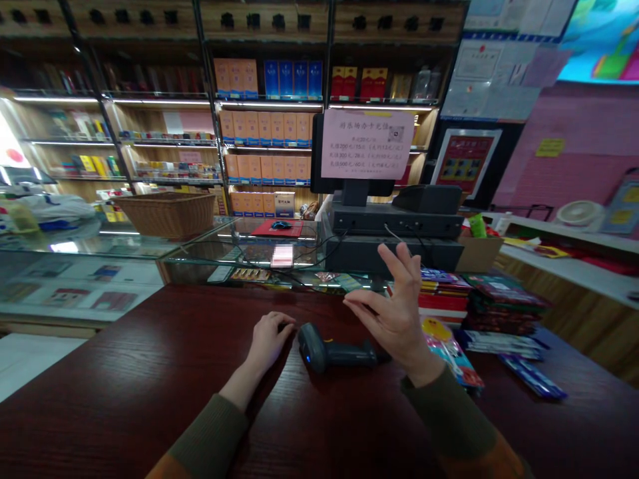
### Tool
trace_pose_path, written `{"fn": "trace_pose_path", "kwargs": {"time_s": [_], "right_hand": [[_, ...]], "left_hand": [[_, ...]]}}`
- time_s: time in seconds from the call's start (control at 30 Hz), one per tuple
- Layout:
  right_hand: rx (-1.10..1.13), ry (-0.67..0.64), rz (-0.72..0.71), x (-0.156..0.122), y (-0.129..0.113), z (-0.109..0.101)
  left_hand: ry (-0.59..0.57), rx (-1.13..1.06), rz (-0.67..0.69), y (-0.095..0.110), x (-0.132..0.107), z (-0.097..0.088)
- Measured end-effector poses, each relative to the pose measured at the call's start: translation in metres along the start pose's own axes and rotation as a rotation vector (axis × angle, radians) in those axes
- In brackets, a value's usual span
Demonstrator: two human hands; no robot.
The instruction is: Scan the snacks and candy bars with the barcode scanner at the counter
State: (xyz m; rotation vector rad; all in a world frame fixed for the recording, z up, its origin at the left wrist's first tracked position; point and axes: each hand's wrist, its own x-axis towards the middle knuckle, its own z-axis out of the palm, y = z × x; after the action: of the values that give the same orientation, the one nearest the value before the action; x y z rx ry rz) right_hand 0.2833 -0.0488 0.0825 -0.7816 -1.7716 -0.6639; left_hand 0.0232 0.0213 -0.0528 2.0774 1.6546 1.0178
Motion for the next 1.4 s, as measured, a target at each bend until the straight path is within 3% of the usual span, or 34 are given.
{"fn": "trace_pose_path", "kwargs": {"time_s": [0.2, 0.43, 0.53, 0.67, 0.77, 0.97, 1.23, 1.4], "right_hand": [[0.018, -0.209, 0.180, 0.014, -0.003, -0.008], [0.073, -0.227, 0.170, -0.003, 0.004, -0.009], [0.201, -0.389, 0.182, -0.031, 0.014, -0.006], [0.294, -0.786, 0.329, -0.080, 0.020, -0.001], [0.304, -0.958, 0.307, -0.103, 0.017, 0.002], [0.319, -0.994, 0.350, -0.112, 0.011, 0.002], [0.510, -0.971, 0.371, -0.119, -0.005, -0.034], [0.502, -0.940, 0.371, -0.125, -0.013, -0.039]], "left_hand": [[-0.001, 0.000, 0.028, -0.002, 0.000, 0.001], [0.010, -0.024, 0.013, -0.001, 0.000, 0.000], [0.037, -0.105, 0.004, 0.000, -0.001, 0.000], [0.046, -0.200, 0.002, 0.003, -0.002, 0.001], [0.030, -0.247, -0.006, 0.010, -0.003, 0.001], [0.004, -0.259, -0.045, 0.014, -0.003, -0.001], [0.014, -0.234, -0.048, 0.008, 0.000, 0.000], [0.014, -0.237, -0.056, 0.009, -0.001, 0.000]]}}
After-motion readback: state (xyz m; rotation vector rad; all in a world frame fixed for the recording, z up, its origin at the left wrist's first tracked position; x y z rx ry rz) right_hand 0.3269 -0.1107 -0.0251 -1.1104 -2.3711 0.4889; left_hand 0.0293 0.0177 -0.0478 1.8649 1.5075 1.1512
